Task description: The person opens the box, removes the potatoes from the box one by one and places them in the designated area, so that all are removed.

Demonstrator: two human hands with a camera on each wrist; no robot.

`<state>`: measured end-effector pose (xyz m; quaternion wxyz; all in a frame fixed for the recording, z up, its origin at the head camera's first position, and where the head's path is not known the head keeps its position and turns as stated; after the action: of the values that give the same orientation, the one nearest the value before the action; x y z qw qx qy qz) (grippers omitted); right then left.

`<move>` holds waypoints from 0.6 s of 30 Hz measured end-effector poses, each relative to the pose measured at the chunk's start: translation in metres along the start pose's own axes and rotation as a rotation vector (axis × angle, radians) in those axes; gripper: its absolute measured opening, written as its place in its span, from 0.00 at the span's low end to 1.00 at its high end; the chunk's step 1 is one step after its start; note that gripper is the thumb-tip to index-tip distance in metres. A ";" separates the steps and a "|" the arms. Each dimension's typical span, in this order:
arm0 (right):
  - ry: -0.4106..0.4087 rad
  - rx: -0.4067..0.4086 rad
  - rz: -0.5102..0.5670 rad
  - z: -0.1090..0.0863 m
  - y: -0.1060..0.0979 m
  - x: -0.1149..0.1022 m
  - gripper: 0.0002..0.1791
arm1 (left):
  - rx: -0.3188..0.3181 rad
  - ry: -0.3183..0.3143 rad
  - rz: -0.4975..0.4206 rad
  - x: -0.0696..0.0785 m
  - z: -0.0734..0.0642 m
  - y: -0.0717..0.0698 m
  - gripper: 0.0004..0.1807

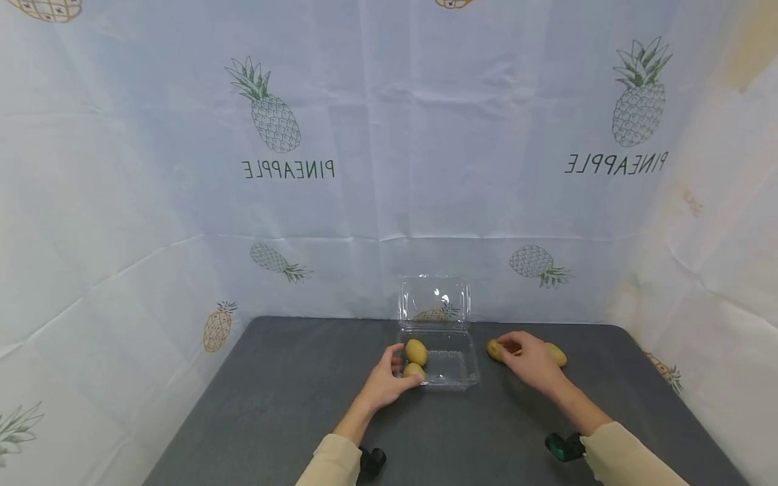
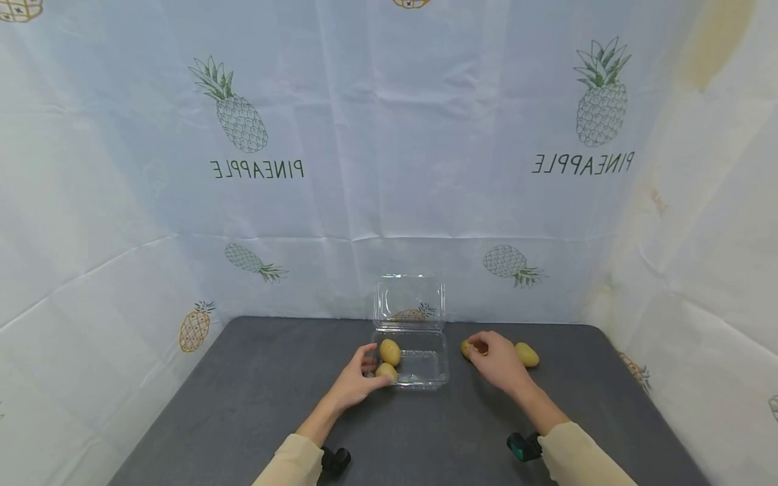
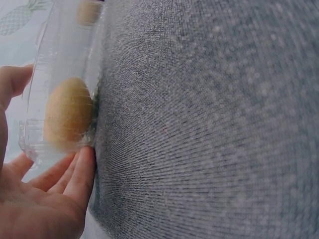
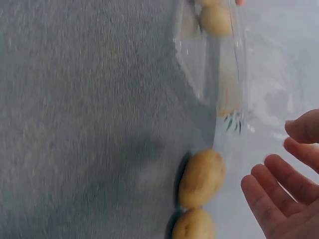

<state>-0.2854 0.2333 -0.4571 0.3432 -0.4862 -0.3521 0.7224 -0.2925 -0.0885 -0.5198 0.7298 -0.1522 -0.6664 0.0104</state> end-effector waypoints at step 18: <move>-0.138 -0.065 0.075 0.000 0.023 -0.045 0.11 | 0.002 -0.006 0.002 0.002 -0.001 0.000 0.46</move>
<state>-0.2756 0.1832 -0.4558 0.2750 -0.4590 -0.3795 0.7547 -0.2908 -0.0879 -0.5179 0.7279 -0.1522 -0.6685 0.0124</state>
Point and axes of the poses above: each hand's wrist, its own z-axis towards the middle knuckle, its own y-axis out of the palm, x = y × z, the point moved 2 cm from there along z, towards the middle knuckle, and after that the axes turned 13 degrees about -z, right-handed, at the moved point
